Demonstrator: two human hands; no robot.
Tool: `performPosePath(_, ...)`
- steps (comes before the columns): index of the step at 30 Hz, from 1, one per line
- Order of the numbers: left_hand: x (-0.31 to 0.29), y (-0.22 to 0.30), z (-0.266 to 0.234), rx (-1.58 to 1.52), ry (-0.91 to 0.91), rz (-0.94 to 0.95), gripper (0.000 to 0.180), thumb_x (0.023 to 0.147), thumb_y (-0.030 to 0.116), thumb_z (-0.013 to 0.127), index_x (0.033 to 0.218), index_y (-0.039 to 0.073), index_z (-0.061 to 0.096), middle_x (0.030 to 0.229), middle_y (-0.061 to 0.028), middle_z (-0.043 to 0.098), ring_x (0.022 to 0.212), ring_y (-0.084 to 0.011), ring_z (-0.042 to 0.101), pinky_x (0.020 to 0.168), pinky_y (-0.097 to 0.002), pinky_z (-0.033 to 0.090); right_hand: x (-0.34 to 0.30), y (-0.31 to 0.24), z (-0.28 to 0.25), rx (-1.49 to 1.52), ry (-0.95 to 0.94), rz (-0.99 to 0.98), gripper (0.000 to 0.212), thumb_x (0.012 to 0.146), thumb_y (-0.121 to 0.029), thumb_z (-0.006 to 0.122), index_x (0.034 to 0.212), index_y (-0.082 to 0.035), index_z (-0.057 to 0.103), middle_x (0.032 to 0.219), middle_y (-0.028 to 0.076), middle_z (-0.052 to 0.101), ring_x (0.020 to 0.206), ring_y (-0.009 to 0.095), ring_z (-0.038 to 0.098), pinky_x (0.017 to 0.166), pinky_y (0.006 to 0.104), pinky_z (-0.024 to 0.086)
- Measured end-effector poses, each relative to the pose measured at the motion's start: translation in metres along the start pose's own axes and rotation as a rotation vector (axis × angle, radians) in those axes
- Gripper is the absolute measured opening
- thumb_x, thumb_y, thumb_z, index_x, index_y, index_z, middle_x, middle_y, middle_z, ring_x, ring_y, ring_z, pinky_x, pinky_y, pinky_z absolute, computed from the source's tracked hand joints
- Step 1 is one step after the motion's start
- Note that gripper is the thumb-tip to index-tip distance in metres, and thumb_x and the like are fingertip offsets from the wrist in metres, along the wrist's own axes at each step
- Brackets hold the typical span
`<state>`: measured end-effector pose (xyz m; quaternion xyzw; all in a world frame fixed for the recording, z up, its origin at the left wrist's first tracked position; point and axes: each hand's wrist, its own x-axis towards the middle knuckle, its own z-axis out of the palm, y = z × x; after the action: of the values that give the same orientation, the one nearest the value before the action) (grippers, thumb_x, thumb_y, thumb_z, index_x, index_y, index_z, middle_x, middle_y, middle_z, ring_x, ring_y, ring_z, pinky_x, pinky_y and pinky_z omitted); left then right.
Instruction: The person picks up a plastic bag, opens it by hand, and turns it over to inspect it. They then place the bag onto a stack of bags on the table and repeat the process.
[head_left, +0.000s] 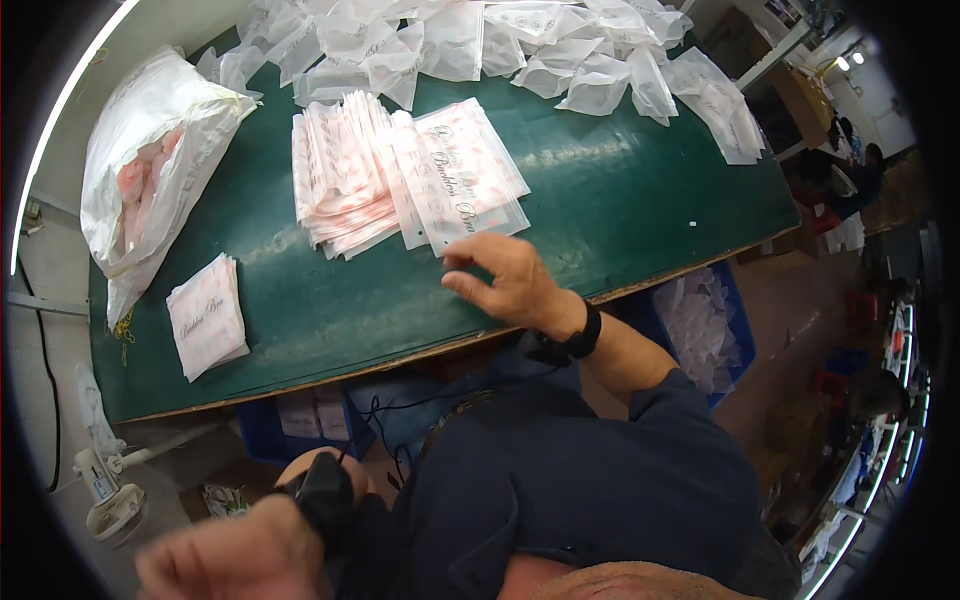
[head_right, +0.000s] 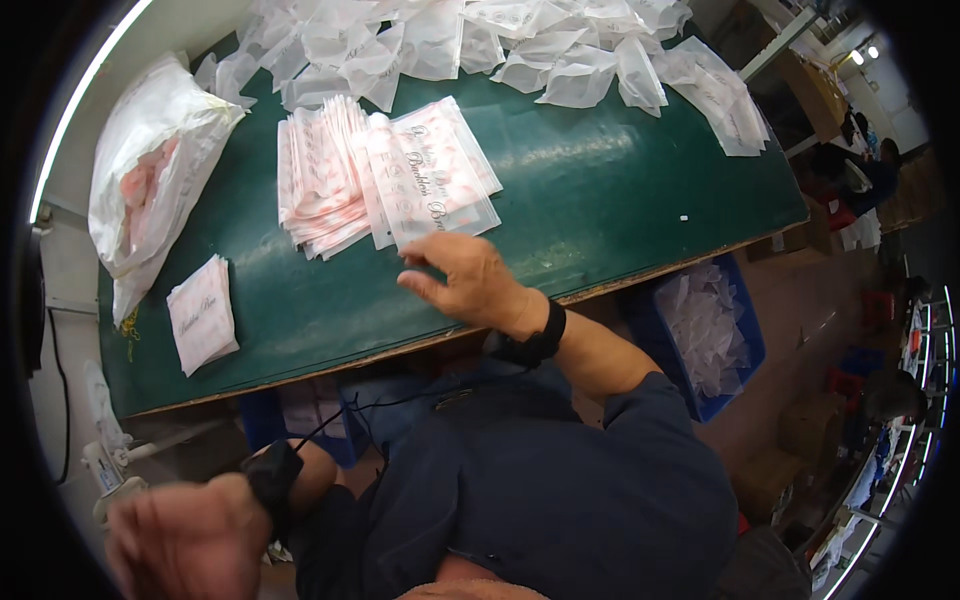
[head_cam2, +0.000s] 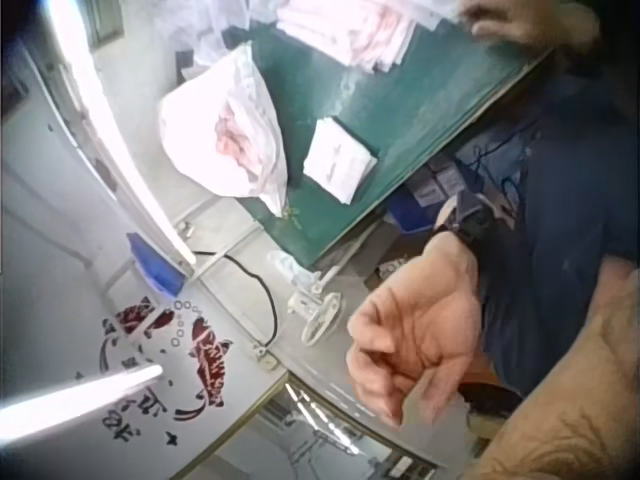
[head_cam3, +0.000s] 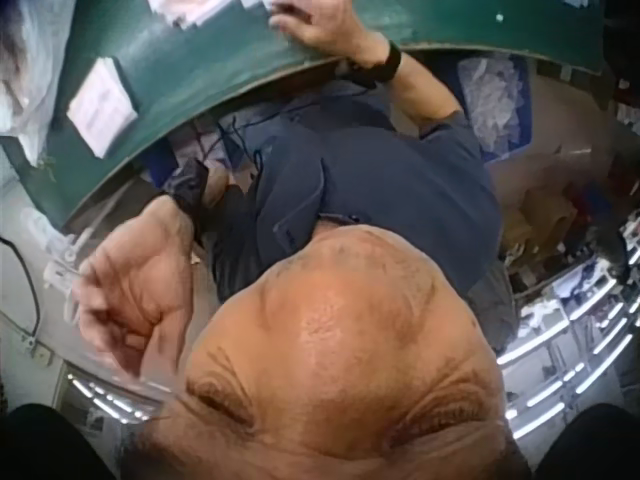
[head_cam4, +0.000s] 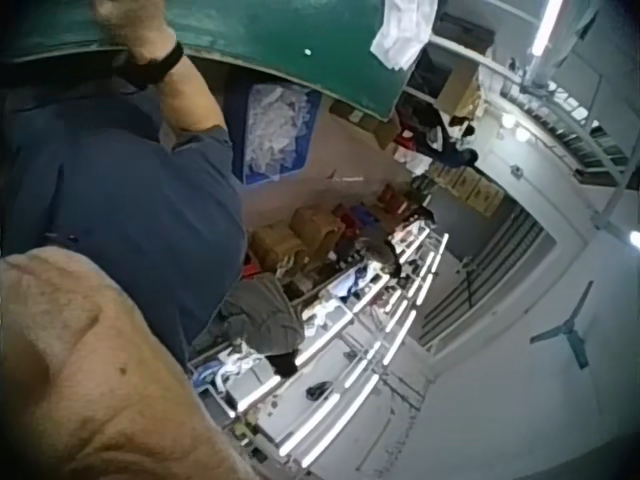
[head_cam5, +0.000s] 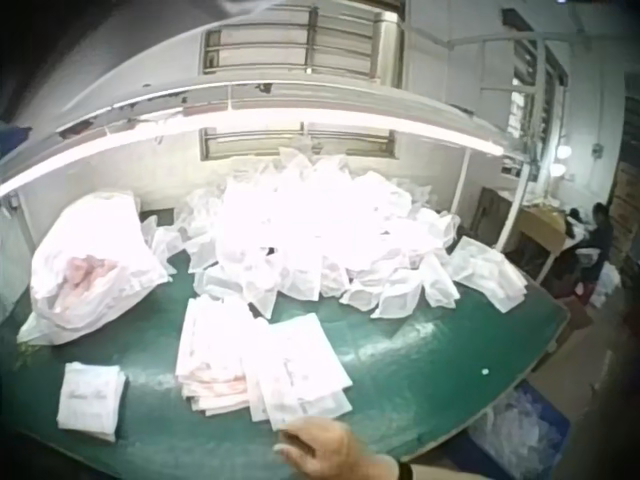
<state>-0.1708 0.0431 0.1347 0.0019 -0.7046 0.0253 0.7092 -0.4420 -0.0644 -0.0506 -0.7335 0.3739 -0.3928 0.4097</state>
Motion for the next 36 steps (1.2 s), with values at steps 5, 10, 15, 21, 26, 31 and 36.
performPosePath(5,-0.14,-0.099,0.063,-0.07,0.183,-1.112,0.041,0.109,0.031,0.043,0.121,-0.004,0.059,0.112,-0.0144,0.065,0.1,-0.0212,0.063,0.083,-0.0321,0.049,0.019,0.026,-0.008,-0.739,0.28,-0.173,0.024,0.085,-0.017,0.073,0.103,-0.003,0.067,0.095,0.01,0.067,0.082,0.032,0.067,0.074,0.0393,0.055)
performPosePath(10,-0.18,-0.098,0.069,-0.094,0.087,-1.345,0.037,0.108,0.03,0.048,0.123,-0.002,0.059,0.114,-0.0113,0.066,0.104,-0.0184,0.063,0.083,-0.0286,0.049,0.016,0.048,-0.019,-0.792,0.201,0.001,0.016,0.084,-0.012,0.071,0.096,-0.002,0.066,0.091,0.011,0.066,0.078,0.034,0.066,0.068,0.0412,0.053)
performPosePath(15,-0.183,-0.101,0.057,-0.138,0.137,-1.385,0.042,0.108,0.033,0.048,0.126,-0.003,0.057,0.117,-0.0124,0.065,0.106,-0.0195,0.064,0.085,-0.0292,0.05,0.008,0.035,-0.024,-0.685,0.388,-0.081,0.014,0.084,-0.008,0.069,0.096,-0.003,0.067,0.09,0.012,0.066,0.076,0.034,0.065,0.065,0.0404,0.052)
performPosePath(21,-0.177,-0.097,0.102,-0.692,0.454,-1.722,0.041,0.106,0.03,0.052,0.128,-0.004,0.056,0.119,-0.0134,0.066,0.108,-0.0205,0.064,0.091,-0.0318,0.052,-0.019,0.008,-0.004,-0.567,0.276,-0.565,0.021,0.084,-0.007,0.068,0.104,-0.003,0.069,0.091,0.011,0.066,0.075,0.031,0.064,0.065,0.04,0.053)
performPosePath(26,-0.213,-0.097,0.089,-0.533,0.324,-1.643,0.03,0.105,0.021,0.056,0.123,-0.003,0.059,0.112,-0.0108,0.069,0.101,-0.0171,0.066,0.088,-0.0296,0.053,-0.027,0.012,-0.002,-0.552,-0.052,-0.66,0.025,0.087,-0.011,0.069,0.11,-0.003,0.068,0.097,0.011,0.066,0.078,0.031,0.065,0.069,0.0387,0.053)
performPosePath(31,-0.227,-0.083,0.071,-0.472,0.293,-1.608,0.018,0.103,0.012,0.057,0.114,-0.001,0.062,0.103,-0.0082,0.07,0.095,-0.0141,0.066,0.085,-0.0277,0.054,-0.015,0.001,-0.013,-0.287,0.275,-0.406,0.02,0.093,-0.015,0.067,0.11,-0.003,0.068,0.101,0.007,0.066,0.08,0.021,0.064,0.069,0.0327,0.051)
performPosePath(36,-0.222,-0.068,0.082,-0.466,0.272,-1.542,0.015,0.102,0.009,0.058,0.113,-0.001,0.062,0.1,-0.0072,0.07,0.092,-0.0129,0.066,0.084,-0.0273,0.055,0.001,0.032,0.0,0.311,0.247,0.286,0.023,0.099,-0.02,0.066,0.112,-0.001,0.067,0.104,0.003,0.066,0.085,0.01,0.061,0.073,0.0262,0.051)
